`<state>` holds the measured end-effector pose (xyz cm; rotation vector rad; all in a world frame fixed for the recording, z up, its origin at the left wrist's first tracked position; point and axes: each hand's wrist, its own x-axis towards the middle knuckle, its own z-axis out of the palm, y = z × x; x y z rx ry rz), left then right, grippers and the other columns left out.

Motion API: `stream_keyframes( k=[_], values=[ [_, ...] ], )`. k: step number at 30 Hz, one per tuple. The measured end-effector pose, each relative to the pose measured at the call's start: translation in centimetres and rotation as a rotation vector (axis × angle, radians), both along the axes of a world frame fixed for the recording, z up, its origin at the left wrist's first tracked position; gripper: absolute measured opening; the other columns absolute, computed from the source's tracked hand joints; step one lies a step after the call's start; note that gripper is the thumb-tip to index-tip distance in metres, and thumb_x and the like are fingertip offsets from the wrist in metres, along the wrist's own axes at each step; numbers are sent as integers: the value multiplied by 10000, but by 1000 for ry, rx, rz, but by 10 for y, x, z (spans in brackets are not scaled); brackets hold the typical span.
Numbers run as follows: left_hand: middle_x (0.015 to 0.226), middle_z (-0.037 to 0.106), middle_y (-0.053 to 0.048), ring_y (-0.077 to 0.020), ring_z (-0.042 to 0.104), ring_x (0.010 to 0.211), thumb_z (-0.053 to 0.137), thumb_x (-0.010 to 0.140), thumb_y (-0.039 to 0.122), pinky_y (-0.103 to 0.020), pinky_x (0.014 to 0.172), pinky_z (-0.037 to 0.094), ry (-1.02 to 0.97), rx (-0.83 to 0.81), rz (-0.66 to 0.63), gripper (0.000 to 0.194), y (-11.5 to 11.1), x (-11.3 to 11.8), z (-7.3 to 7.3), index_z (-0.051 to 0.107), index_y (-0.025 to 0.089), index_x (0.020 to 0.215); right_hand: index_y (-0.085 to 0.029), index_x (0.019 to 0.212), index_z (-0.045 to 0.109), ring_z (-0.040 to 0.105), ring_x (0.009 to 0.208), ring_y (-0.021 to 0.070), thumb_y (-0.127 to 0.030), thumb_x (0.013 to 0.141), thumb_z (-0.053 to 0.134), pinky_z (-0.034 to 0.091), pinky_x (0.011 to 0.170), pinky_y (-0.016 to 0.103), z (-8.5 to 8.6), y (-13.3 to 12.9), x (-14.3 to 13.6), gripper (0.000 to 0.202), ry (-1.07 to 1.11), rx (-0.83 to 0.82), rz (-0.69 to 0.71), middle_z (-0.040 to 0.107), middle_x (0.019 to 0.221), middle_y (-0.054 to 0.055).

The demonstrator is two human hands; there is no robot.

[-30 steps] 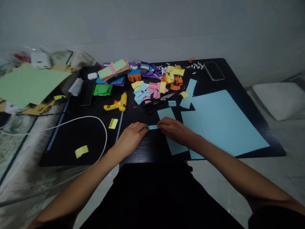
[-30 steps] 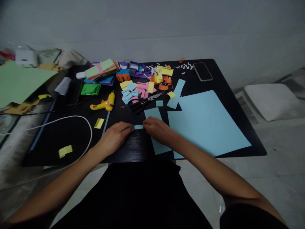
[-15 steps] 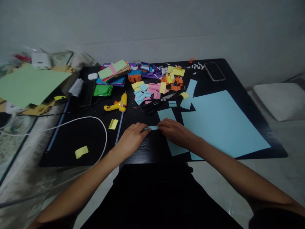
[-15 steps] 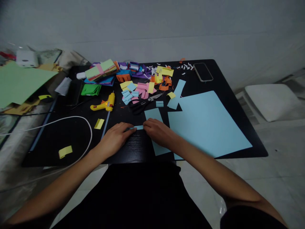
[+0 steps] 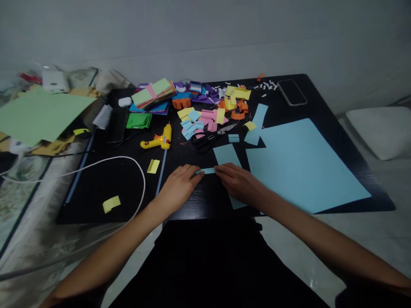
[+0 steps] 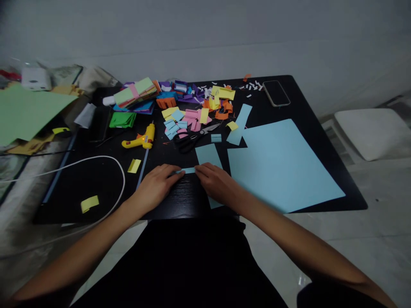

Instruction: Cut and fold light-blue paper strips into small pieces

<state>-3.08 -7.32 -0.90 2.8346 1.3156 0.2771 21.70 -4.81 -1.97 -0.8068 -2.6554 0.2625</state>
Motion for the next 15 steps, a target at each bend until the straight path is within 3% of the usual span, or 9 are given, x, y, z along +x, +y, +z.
stream_keyframes(
  k=[8, 15],
  values=[
    [1202, 697, -155, -287, 654, 1054, 456, 1003, 87, -425, 844, 538, -7, 31, 5, 338, -5, 0, -3, 653, 116, 1276, -19, 1255, 655, 648, 1139, 298, 24, 965, 440, 591, 987, 480, 1, -6, -2, 364, -13, -45, -30, 676, 1261, 234],
    [1347, 650, -199, -335, 617, 1205, 441, 958, 38, -487, 950, 546, 7, 3, 17, 442, -18, 3, -2, 587, 69, 1374, 11, 1309, 606, 623, 1186, 320, 15, 967, 427, 587, 1005, 477, -3, -13, -3, 386, -44, 4, -48, 646, 1313, 251]
  ],
)
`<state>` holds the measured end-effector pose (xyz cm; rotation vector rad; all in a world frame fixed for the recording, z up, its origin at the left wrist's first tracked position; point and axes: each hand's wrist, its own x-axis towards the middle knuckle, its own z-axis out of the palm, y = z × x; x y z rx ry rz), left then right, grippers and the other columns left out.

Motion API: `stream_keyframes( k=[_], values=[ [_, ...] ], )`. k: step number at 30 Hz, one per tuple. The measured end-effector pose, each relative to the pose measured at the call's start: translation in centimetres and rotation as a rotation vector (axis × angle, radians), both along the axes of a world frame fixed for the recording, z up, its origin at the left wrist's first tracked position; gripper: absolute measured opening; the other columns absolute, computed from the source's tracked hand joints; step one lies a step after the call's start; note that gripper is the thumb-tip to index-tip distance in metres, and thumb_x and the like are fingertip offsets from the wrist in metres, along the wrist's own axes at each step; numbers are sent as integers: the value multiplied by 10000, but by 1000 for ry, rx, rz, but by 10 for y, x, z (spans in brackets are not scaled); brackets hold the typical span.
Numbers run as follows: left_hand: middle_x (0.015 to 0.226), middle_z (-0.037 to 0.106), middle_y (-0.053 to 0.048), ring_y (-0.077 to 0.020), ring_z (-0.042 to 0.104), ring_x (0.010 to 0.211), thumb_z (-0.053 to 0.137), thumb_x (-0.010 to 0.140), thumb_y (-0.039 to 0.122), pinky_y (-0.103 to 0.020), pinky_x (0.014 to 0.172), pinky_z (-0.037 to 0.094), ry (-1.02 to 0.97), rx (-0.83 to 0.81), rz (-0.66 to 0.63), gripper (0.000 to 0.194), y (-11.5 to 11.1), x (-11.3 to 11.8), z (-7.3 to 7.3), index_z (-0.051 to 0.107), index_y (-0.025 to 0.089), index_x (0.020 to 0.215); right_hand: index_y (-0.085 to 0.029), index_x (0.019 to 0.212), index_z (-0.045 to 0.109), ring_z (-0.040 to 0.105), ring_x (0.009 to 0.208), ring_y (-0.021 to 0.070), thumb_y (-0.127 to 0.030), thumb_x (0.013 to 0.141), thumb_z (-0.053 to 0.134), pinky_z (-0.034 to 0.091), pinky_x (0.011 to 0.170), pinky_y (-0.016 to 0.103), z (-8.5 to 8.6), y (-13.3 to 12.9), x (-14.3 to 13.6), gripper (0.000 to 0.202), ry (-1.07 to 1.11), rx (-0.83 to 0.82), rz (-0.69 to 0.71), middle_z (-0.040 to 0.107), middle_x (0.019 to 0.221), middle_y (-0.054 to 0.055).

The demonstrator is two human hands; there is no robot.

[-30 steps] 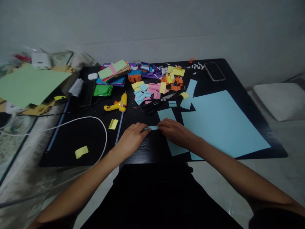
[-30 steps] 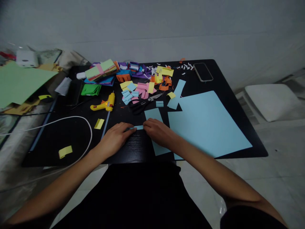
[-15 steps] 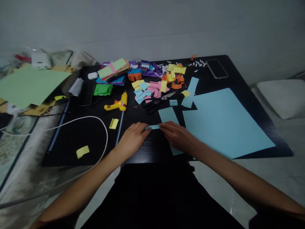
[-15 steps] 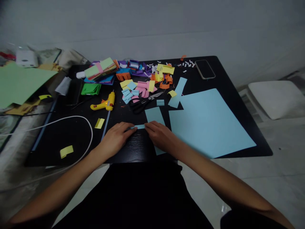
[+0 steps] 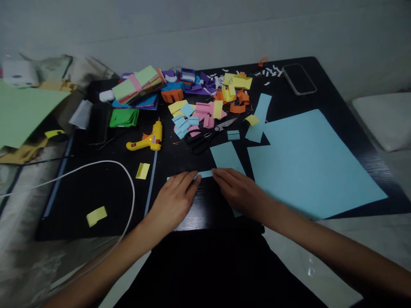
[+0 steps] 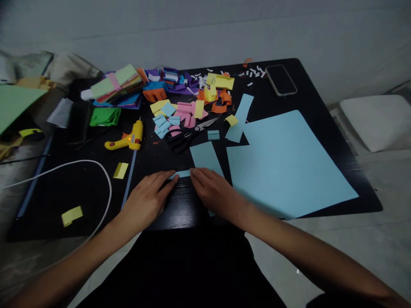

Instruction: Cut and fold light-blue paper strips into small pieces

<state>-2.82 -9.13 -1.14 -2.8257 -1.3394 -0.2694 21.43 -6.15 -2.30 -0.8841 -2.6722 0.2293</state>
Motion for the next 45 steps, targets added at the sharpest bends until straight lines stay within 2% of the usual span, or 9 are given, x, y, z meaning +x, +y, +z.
stream_keyframes(
  k=[8, 11, 16, 21, 25, 29, 35, 42, 45],
  values=[
    [1539, 527, -180, -354, 518, 1393, 445, 886, 10, -517, 1048, 527, 22, -127, 87, 665, -19, 8, 5, 422, 94, 1545, -21, 1413, 544, 582, 1305, 339, 13, 957, 450, 543, 1101, 530, 4, -11, 0, 467, 44, -115, -53, 623, 1377, 235],
    [1568, 498, -160, -349, 489, 1427, 461, 888, 14, -513, 1070, 521, 17, -162, 105, 681, -23, 7, 3, 407, 109, 1561, -45, 1461, 511, 553, 1350, 348, 15, 954, 449, 526, 1126, 554, 4, -15, 0, 514, 47, -156, -79, 610, 1408, 227],
    [1548, 529, -135, -326, 502, 1423, 452, 910, 0, -502, 1096, 513, -29, -156, 116, 662, -25, 5, 1, 411, 118, 1560, -80, 1501, 478, 535, 1375, 347, 25, 953, 445, 526, 1133, 566, 6, -19, -2, 559, 19, -210, -112, 596, 1439, 210],
    [1526, 554, -133, -317, 528, 1399, 471, 943, 34, -490, 1091, 516, -49, -166, 117, 632, -24, 3, 1, 402, 124, 1565, -53, 1472, 499, 541, 1359, 355, 12, 961, 440, 528, 1128, 574, 6, -20, -1, 519, 10, -206, -120, 606, 1423, 215],
    [1461, 609, -150, -328, 565, 1355, 513, 993, 130, -507, 1066, 526, -51, -155, 156, 586, -24, 0, 3, 399, 143, 1568, -75, 1485, 484, 536, 1365, 345, 14, 960, 436, 529, 1127, 570, 6, -20, -1, 535, 4, -212, -118, 607, 1423, 204],
    [1401, 648, -155, -330, 587, 1324, 541, 1011, 198, -507, 1062, 527, -63, -131, 186, 542, -26, -3, 4, 444, 142, 1542, -36, 1421, 532, 542, 1354, 343, 14, 958, 437, 512, 1151, 545, 7, -18, -2, 476, -20, -183, -114, 617, 1403, 212],
    [1411, 639, -160, -329, 573, 1343, 530, 1016, 199, -497, 1075, 514, -66, -120, 209, 522, -29, -1, 4, 465, 126, 1528, -29, 1431, 521, 518, 1364, 346, 37, 926, 429, 486, 1162, 563, 6, -19, -7, 518, -27, -200, -116, 602, 1404, 228],
    [1438, 622, -168, -322, 554, 1367, 510, 1016, 176, -490, 1123, 473, -26, -74, 217, 494, -31, 3, 0, 491, 107, 1505, -5, 1392, 557, 514, 1321, 336, 39, 920, 426, 494, 1136, 513, 7, -20, -11, 492, -59, -105, -149, 572, 1394, 239],
    [1473, 592, -177, -328, 521, 1399, 498, 1009, 150, -502, 1140, 457, -9, -74, 214, 514, -32, 4, -2, 466, 94, 1520, -17, 1380, 575, 516, 1287, 357, 15, 933, 434, 502, 1093, 545, 9, -23, -15, 469, -95, -41, -199, 577, 1373, 243]
  ],
)
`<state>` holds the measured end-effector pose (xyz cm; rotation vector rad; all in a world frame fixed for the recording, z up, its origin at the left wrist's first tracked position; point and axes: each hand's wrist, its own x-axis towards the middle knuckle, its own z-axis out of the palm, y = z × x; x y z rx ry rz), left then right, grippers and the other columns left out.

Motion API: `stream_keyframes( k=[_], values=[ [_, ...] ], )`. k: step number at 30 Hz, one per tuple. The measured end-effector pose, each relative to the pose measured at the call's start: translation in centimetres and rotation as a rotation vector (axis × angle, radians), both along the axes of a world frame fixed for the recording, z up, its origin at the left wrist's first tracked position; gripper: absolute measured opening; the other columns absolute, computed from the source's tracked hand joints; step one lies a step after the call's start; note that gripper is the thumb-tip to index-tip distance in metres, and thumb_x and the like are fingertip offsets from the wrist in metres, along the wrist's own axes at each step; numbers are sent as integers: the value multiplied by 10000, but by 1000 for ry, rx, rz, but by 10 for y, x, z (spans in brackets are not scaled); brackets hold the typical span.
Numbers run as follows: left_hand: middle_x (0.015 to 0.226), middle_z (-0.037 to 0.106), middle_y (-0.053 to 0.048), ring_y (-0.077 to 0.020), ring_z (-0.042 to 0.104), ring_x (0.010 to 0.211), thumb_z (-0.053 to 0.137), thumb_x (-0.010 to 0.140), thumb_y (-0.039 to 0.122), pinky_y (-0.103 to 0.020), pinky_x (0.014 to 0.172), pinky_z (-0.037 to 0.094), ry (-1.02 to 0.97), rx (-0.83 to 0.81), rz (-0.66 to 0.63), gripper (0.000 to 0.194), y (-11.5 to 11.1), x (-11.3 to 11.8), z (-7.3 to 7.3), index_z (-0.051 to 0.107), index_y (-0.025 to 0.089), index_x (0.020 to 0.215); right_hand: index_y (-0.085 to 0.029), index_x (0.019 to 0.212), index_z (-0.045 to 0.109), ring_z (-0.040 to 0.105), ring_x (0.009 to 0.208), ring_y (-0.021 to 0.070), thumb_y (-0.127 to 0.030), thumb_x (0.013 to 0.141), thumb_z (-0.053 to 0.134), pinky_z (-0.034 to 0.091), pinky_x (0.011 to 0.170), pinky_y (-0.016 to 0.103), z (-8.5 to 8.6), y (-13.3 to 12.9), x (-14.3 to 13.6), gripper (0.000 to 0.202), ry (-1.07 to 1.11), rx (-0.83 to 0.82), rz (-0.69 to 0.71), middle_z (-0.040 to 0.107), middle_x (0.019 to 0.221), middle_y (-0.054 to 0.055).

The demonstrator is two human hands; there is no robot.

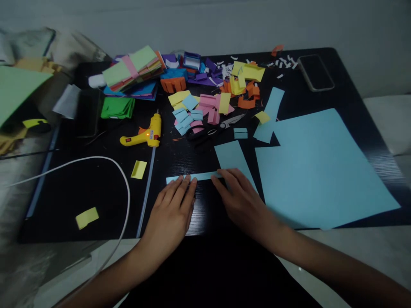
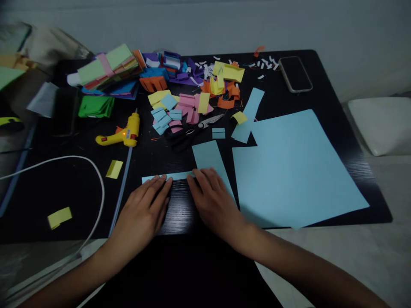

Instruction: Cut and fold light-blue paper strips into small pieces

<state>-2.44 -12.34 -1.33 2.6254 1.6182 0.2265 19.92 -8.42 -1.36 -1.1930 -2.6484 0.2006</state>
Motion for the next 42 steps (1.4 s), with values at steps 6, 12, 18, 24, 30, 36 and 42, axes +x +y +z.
stream_keyframes(
  k=[6, 12, 18, 24, 30, 36, 42],
  values=[
    [1579, 478, -175, -347, 449, 1456, 462, 957, 49, -523, 1156, 433, 30, -17, -8, 578, -2, 1, -4, 431, 65, 1534, 12, 1386, 560, 554, 1229, 351, -29, 956, 422, 540, 1024, 496, -1, -9, -13, 454, -67, 28, -64, 610, 1338, 243],
    [1613, 423, -182, -325, 418, 1485, 456, 941, 22, -510, 1177, 416, 31, 7, -5, 608, -3, 1, -10, 399, 41, 1546, -15, 1361, 594, 591, 1220, 337, -105, 994, 486, 541, 1024, 479, -2, -14, -13, 394, -37, 81, -151, 635, 1336, 226],
    [1602, 437, -189, -319, 432, 1479, 482, 959, 57, -510, 1191, 409, 1, 14, -10, 597, -3, 1, -9, 396, 45, 1550, -4, 1298, 617, 637, 1147, 312, -198, 1026, 513, 547, 1003, 473, 5, -12, 6, 350, -12, 109, -172, 682, 1248, 220],
    [1599, 446, -172, -332, 445, 1470, 463, 968, 64, -523, 1162, 433, -33, 15, 7, 594, -3, 1, -10, 408, 92, 1558, -52, 1264, 634, 641, 1047, 284, -202, 1028, 502, 549, 918, 421, 6, -6, 14, 309, 3, 52, -155, 688, 1191, 182],
    [1600, 444, -171, -332, 447, 1469, 454, 963, 60, -535, 1154, 436, -52, 22, 5, 613, -3, 1, -12, 390, 107, 1570, -161, 1450, 544, 593, 994, 280, -306, 1038, 537, 493, 883, 424, 1, -6, 4, 436, -79, 86, -179, 655, 1150, 161],
    [1588, 459, -177, -338, 448, 1467, 468, 974, 82, -536, 1165, 433, -56, 22, 11, 583, -3, 2, -12, 414, 86, 1554, -146, 1469, 524, 557, 999, 302, -511, 1027, 508, 456, 918, 459, -1, -8, -4, 573, -123, 69, -223, 644, 1130, 174],
    [1574, 479, -177, -336, 481, 1444, 473, 996, 106, -546, 1150, 452, -73, 40, 10, 560, -2, 2, -12, 416, 95, 1553, -87, 1417, 531, 569, 1065, 321, -451, 1032, 514, 478, 957, 483, 2, -9, 1, 530, -55, 13, -266, 636, 1169, 193]
  ],
)
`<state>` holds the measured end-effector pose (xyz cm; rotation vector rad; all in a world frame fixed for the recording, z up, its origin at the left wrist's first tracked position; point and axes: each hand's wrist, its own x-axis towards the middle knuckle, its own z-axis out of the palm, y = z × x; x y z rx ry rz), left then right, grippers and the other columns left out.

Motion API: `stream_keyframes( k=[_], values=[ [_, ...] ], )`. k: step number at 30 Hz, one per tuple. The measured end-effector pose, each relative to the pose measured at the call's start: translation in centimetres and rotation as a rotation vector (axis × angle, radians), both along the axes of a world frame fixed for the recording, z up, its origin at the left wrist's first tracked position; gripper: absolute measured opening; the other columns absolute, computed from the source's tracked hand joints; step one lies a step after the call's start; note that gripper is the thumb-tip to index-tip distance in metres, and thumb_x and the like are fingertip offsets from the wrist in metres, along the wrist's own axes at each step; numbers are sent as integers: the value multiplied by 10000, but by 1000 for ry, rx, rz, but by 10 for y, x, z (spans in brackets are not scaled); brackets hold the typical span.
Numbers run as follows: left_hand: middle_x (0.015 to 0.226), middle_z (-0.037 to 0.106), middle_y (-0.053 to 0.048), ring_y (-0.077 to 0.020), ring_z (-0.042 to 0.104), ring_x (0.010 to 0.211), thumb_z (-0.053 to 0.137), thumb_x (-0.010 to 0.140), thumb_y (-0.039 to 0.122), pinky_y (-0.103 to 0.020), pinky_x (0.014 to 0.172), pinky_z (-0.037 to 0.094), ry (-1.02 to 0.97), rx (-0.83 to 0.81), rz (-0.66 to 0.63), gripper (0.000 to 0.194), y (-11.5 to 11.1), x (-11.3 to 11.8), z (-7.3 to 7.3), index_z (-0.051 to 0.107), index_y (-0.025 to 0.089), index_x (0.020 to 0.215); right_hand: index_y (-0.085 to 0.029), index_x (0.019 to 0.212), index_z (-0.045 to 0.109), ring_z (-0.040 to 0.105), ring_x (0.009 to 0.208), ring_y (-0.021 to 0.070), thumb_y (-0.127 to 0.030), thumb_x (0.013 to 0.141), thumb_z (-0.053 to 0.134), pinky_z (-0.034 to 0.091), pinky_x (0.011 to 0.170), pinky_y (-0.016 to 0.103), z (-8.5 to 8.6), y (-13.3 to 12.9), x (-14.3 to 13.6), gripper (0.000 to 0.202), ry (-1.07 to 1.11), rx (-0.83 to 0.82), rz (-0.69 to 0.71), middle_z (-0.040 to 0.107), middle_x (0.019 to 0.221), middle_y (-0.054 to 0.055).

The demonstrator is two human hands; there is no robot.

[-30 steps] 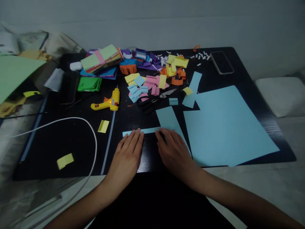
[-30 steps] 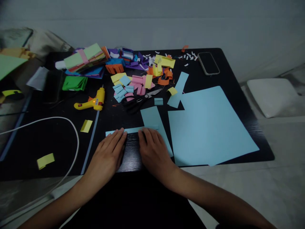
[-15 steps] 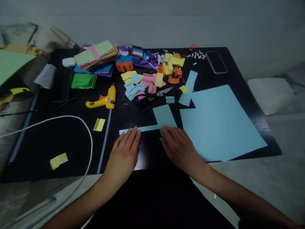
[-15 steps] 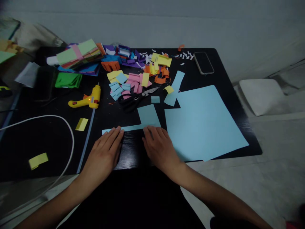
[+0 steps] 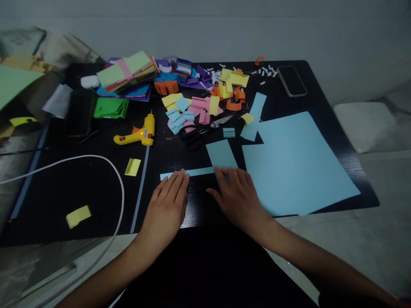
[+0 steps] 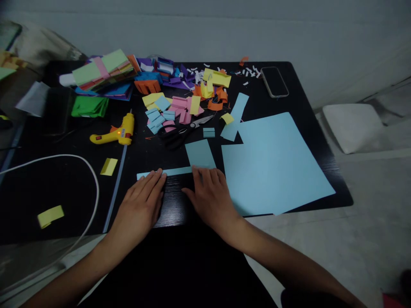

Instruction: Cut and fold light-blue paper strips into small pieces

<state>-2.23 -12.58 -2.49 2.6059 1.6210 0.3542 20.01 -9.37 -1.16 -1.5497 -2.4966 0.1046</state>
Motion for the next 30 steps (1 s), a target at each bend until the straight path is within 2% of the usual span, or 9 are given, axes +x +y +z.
stream_keyframes(
  k=[7, 11, 14, 17, 21, 23, 26, 30],
  values=[
    [1566, 492, -169, -334, 493, 1436, 476, 988, 101, -548, 1144, 459, -19, 0, -3, 581, 0, 0, -1, 401, 113, 1565, -79, 1384, 534, 555, 1145, 347, -436, 1046, 478, 454, 1012, 532, -1, 1, 13, 494, -51, 69, -74, 618, 1230, 220],
    [1575, 482, -166, -332, 480, 1445, 463, 987, 95, -539, 1150, 447, 6, -1, 7, 576, 0, 0, -1, 406, 101, 1560, -56, 1394, 521, 536, 1183, 369, -467, 1046, 462, 450, 1011, 543, -3, 0, 22, 541, -81, 71, -126, 598, 1262, 242],
    [1583, 471, -167, -332, 468, 1453, 458, 987, 94, -533, 1158, 435, 16, -7, 5, 571, -1, 0, -2, 410, 89, 1556, -31, 1392, 515, 533, 1185, 387, -497, 1046, 440, 462, 993, 560, -4, 1, 26, 584, -63, 84, -153, 588, 1274, 260],
    [1584, 470, -164, -331, 472, 1451, 454, 986, 93, -538, 1162, 430, -2, -12, 1, 585, -1, 0, -2, 396, 108, 1568, -54, 1415, 497, 534, 1196, 395, -529, 1038, 441, 481, 969, 569, -3, 4, 25, 609, 6, 92, -150, 573, 1310, 263],
    [1593, 455, -165, -332, 450, 1468, 450, 970, 73, -543, 1165, 424, -20, -24, 2, 613, 0, 0, 0, 380, 117, 1577, -95, 1492, 434, 505, 1284, 391, -467, 1039, 485, 460, 1031, 586, 5, 6, 7, 588, 91, 92, -99, 528, 1419, 252],
    [1604, 437, -169, -334, 429, 1481, 451, 957, 61, -541, 1168, 420, -5, -36, 1, 615, -1, 0, 0, 390, 100, 1568, -86, 1459, 484, 508, 1303, 358, -407, 1049, 482, 461, 1069, 540, 9, 5, -8, 520, 118, 42, 4, 537, 1433, 233],
    [1594, 452, -173, -340, 434, 1476, 462, 962, 86, -543, 1167, 417, 11, -43, 5, 581, -1, 0, 0, 425, 82, 1542, -71, 1405, 548, 522, 1305, 329, -400, 1047, 491, 477, 1087, 489, 11, 2, -30, 490, 135, -73, 134, 550, 1436, 228],
    [1590, 462, -168, -330, 449, 1467, 459, 964, 84, -533, 1166, 421, 4, -35, 6, 571, -1, 0, -1, 436, 88, 1534, -58, 1396, 555, 555, 1273, 319, -412, 1041, 505, 499, 1068, 485, 7, -2, -38, 503, 131, -107, 114, 606, 1379, 227]
  ],
)
